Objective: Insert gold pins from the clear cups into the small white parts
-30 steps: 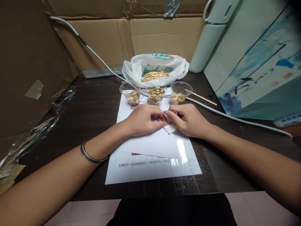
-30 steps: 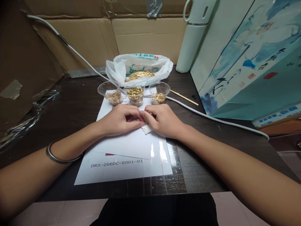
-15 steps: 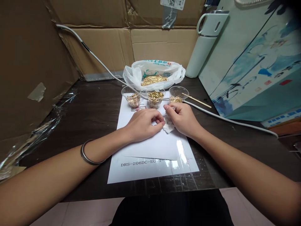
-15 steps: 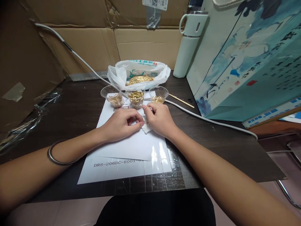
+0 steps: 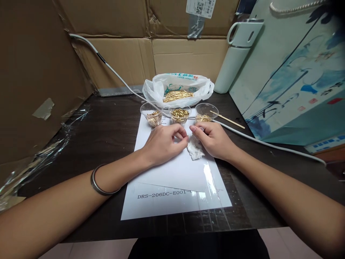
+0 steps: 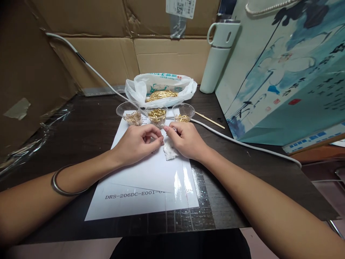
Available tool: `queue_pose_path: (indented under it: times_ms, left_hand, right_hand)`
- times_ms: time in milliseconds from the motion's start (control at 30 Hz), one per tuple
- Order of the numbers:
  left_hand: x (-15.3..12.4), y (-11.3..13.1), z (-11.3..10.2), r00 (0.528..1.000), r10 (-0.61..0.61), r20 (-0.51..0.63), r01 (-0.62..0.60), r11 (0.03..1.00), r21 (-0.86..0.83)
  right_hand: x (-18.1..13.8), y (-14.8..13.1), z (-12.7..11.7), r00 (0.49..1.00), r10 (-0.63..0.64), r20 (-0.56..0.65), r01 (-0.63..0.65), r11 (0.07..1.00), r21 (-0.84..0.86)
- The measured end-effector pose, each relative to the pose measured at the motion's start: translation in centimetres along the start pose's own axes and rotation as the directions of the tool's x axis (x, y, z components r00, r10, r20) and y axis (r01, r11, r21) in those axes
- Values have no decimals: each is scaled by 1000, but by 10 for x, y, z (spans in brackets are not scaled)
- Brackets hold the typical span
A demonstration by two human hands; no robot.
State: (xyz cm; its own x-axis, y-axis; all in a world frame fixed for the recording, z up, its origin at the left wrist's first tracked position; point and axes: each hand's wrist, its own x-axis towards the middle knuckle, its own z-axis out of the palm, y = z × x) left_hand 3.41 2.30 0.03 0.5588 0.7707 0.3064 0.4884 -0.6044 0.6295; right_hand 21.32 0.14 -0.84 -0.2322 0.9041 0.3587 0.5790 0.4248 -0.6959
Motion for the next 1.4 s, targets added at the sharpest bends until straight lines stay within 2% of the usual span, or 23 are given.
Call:
queue_pose_path:
  times_ms: [133,333,600,833,1000,1400]
  left_hand:
    - [-3,6,1,999,-37,-31,33,992,-121]
    - [-7,5,2,992,-129,-10,121,954,-274]
    - [-3,-2,3,983,-155,102,183,888,-421]
    - [-2,-3,4,972,-185,142,232,841,-489]
    - [-2,-3,5,973,-184,142,231,834,-501]
    - [-1,0,3,977,-152,147,207,834,-512]
  right_hand:
    - [0,-1,1,1000,15,-10,-15,1000,27]
    - [0,-1,1,998,57,30,-60,994,88]
    - [-1,-3,2,997,65,49,-71,990,126]
    - [0,0,4,993,109,-41,-102,983,154]
    - [2,0,6,993,94,-69,-81,983,166]
    - [3,2,8,990,135,-48,-112,938,328]
